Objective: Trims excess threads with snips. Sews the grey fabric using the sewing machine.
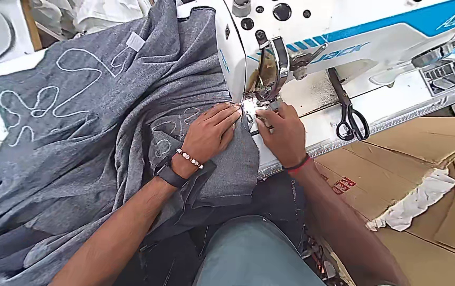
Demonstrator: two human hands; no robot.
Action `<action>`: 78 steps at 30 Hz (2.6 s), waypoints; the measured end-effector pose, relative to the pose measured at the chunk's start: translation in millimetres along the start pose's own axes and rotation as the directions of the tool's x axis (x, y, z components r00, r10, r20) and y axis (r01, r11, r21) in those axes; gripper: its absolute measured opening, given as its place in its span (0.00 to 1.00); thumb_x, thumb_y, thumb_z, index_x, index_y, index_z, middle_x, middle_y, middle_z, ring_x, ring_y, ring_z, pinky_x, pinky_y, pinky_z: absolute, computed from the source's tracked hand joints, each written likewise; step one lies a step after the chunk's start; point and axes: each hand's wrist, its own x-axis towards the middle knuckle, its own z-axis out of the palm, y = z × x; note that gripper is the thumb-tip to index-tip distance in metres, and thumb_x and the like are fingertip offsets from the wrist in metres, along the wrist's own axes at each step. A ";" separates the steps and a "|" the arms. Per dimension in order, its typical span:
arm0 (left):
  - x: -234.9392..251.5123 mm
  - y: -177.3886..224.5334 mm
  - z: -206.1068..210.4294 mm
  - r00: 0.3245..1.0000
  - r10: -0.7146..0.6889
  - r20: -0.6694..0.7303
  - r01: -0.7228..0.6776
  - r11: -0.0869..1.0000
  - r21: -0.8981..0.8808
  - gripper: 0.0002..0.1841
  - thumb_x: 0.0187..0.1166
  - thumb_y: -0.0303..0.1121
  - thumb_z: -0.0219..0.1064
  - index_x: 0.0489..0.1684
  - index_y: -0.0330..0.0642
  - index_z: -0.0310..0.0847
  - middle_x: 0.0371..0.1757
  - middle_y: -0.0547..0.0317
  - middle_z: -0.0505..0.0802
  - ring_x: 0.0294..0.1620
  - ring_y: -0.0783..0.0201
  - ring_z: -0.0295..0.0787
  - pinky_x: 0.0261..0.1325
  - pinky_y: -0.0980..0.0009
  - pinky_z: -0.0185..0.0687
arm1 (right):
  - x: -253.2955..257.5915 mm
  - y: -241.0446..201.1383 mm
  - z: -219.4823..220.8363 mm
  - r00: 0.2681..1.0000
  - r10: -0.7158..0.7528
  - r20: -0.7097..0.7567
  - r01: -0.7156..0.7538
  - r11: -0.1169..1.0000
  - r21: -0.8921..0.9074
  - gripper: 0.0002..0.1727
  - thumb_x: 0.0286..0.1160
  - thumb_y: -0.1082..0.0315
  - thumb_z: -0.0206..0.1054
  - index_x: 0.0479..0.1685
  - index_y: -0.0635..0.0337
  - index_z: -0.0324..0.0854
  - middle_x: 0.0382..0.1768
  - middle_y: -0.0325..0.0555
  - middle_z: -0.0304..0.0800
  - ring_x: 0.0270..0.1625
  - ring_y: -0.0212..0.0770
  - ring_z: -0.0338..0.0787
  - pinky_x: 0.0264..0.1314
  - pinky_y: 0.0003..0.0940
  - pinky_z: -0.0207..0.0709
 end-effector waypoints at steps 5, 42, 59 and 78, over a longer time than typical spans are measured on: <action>0.3 -4.6 -4.1 0.999 0.018 0.031 -0.017 1.000 -0.025 0.22 0.90 0.38 0.52 0.76 0.45 0.82 0.80 0.58 0.83 0.87 0.58 0.71 0.90 0.59 0.63 | -10.3 -18.9 19.0 0.974 -0.216 -0.071 0.217 0.976 0.006 0.19 0.79 0.70 0.61 0.60 0.44 0.93 0.66 0.34 0.92 0.67 0.44 0.86 0.62 0.47 0.76; -2.9 19.4 2.9 0.997 -0.078 -0.006 0.077 0.973 0.217 0.21 0.88 0.50 0.55 0.70 0.60 0.87 0.77 0.59 0.84 0.82 0.50 0.70 0.83 0.48 0.58 | -58.9 -71.2 -8.5 0.890 0.414 0.193 -0.456 0.779 0.431 0.22 0.79 0.61 0.60 0.69 0.54 0.85 0.24 0.33 0.87 0.21 0.26 0.80 0.24 0.28 0.75; -12.1 21.5 4.5 0.990 -0.129 0.053 0.117 0.976 0.184 0.25 0.88 0.47 0.49 0.82 0.60 0.78 0.87 0.61 0.75 0.88 0.52 0.63 0.87 0.49 0.55 | -61.3 -73.1 -13.0 0.869 0.387 0.309 -0.479 0.814 0.328 0.27 0.79 0.58 0.59 0.77 0.55 0.80 0.19 0.35 0.84 0.19 0.32 0.79 0.24 0.33 0.76; -3.8 14.7 -2.2 0.998 -0.038 0.042 0.028 0.977 0.210 0.20 0.85 0.45 0.56 0.70 0.59 0.88 0.78 0.56 0.84 0.80 0.48 0.72 0.80 0.48 0.61 | -36.2 -65.1 -4.6 0.860 0.419 0.290 -0.483 0.853 0.200 0.30 0.73 0.61 0.62 0.79 0.46 0.80 0.14 0.31 0.73 0.16 0.34 0.71 0.19 0.36 0.66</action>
